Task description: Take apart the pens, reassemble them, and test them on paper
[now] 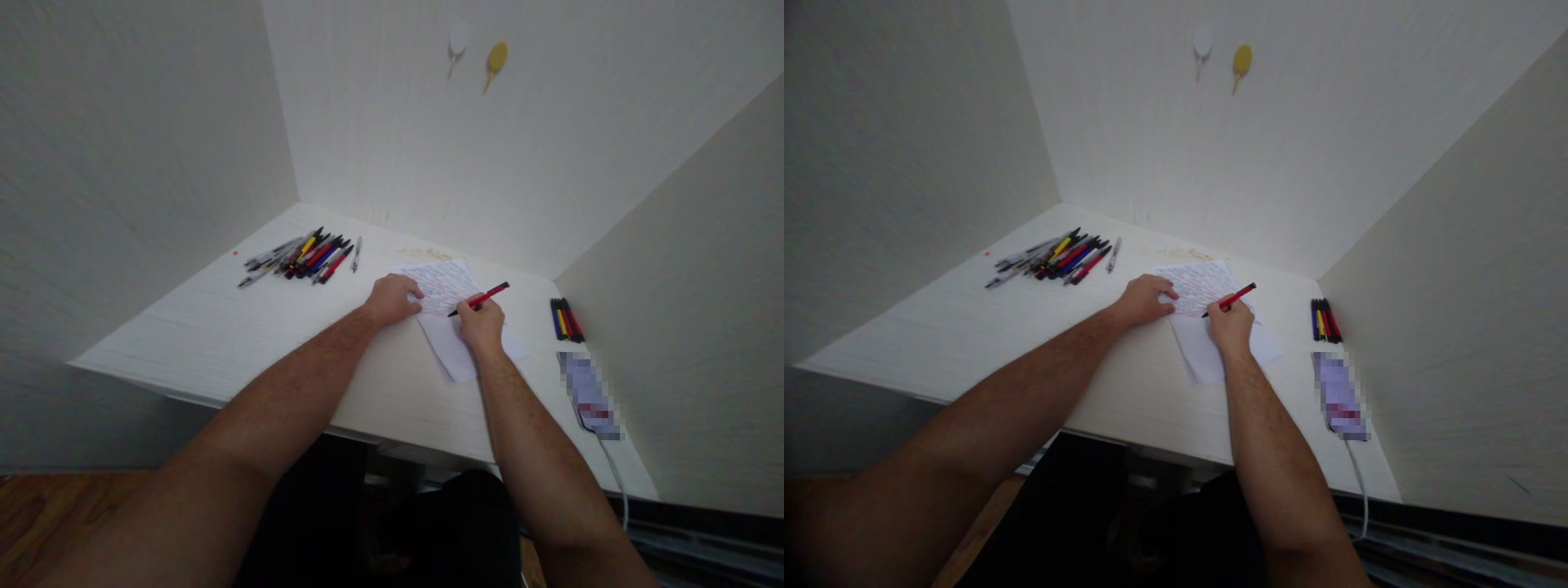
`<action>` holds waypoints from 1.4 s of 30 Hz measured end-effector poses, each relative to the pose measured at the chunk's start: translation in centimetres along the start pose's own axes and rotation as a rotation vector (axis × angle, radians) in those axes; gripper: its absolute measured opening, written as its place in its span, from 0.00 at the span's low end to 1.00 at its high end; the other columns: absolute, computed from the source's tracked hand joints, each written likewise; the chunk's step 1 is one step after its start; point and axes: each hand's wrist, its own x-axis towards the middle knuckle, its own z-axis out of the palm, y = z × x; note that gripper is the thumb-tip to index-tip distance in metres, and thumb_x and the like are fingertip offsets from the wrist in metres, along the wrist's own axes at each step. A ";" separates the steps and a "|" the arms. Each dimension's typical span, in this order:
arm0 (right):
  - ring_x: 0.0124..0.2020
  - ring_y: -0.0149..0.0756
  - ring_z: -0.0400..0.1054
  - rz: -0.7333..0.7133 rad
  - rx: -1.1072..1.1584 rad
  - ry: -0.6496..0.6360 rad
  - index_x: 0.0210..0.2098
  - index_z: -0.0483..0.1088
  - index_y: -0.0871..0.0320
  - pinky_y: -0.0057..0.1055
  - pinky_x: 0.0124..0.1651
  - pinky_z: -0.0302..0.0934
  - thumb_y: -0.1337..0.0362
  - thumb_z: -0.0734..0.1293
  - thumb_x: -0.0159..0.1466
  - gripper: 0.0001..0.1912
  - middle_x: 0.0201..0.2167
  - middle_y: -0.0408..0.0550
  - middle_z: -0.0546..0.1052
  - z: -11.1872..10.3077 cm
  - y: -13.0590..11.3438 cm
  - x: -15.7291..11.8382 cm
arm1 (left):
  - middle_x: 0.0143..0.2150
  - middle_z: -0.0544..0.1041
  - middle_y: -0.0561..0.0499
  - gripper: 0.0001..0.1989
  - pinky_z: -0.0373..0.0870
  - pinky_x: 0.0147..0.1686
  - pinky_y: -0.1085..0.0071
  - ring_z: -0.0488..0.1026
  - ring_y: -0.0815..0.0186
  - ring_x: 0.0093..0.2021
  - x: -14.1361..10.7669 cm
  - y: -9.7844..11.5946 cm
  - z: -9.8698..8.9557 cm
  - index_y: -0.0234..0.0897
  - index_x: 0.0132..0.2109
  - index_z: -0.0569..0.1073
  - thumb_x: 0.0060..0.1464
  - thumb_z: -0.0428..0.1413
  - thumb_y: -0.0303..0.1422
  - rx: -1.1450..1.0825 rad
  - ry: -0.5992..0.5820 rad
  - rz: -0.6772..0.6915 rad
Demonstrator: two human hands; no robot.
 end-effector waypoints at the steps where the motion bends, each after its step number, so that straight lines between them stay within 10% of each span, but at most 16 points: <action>1: 0.24 0.34 0.64 0.011 0.000 0.004 0.23 0.69 0.57 0.29 0.30 0.55 0.62 0.65 0.52 0.05 0.19 0.42 0.71 0.0 0.1 0.1 | 0.52 0.78 0.52 0.14 0.63 0.59 0.63 0.70 0.58 0.57 0.0 0.0 0.0 0.45 0.44 0.81 0.48 0.61 0.39 0.002 -0.002 -0.004; 22: 0.33 0.34 0.71 -0.141 0.211 -0.017 0.50 0.74 0.57 0.32 0.37 0.65 0.64 0.60 0.58 0.22 0.42 0.49 0.79 0.1 0.9 0.8 | 0.54 0.78 0.51 0.11 0.63 0.61 0.65 0.72 0.62 0.56 -0.4 1.2 -0.5 0.42 0.44 0.80 0.53 0.57 0.33 -0.070 0.081 -0.028; 31: 0.30 0.32 0.68 -0.087 0.381 0.083 0.32 0.70 0.58 0.29 0.34 0.66 0.61 0.65 0.55 0.07 0.31 0.45 0.76 -0.1 -0.5 1.0 | 0.45 0.81 0.50 0.09 0.67 0.56 0.63 0.74 0.62 0.50 -1.5 3.5 -0.5 0.42 0.42 0.80 0.53 0.58 0.34 -0.130 -0.034 0.209; 42: 0.20 0.27 0.64 0.085 0.710 0.047 0.30 0.64 0.56 0.24 0.19 0.63 0.58 0.70 0.50 0.14 0.21 0.37 0.70 -0.2 -1.3 1.4 | 0.43 0.81 0.49 0.08 0.70 0.51 0.60 0.75 0.60 0.46 -1.5 3.0 0.1 0.41 0.39 0.78 0.48 0.64 0.31 -0.171 0.028 0.390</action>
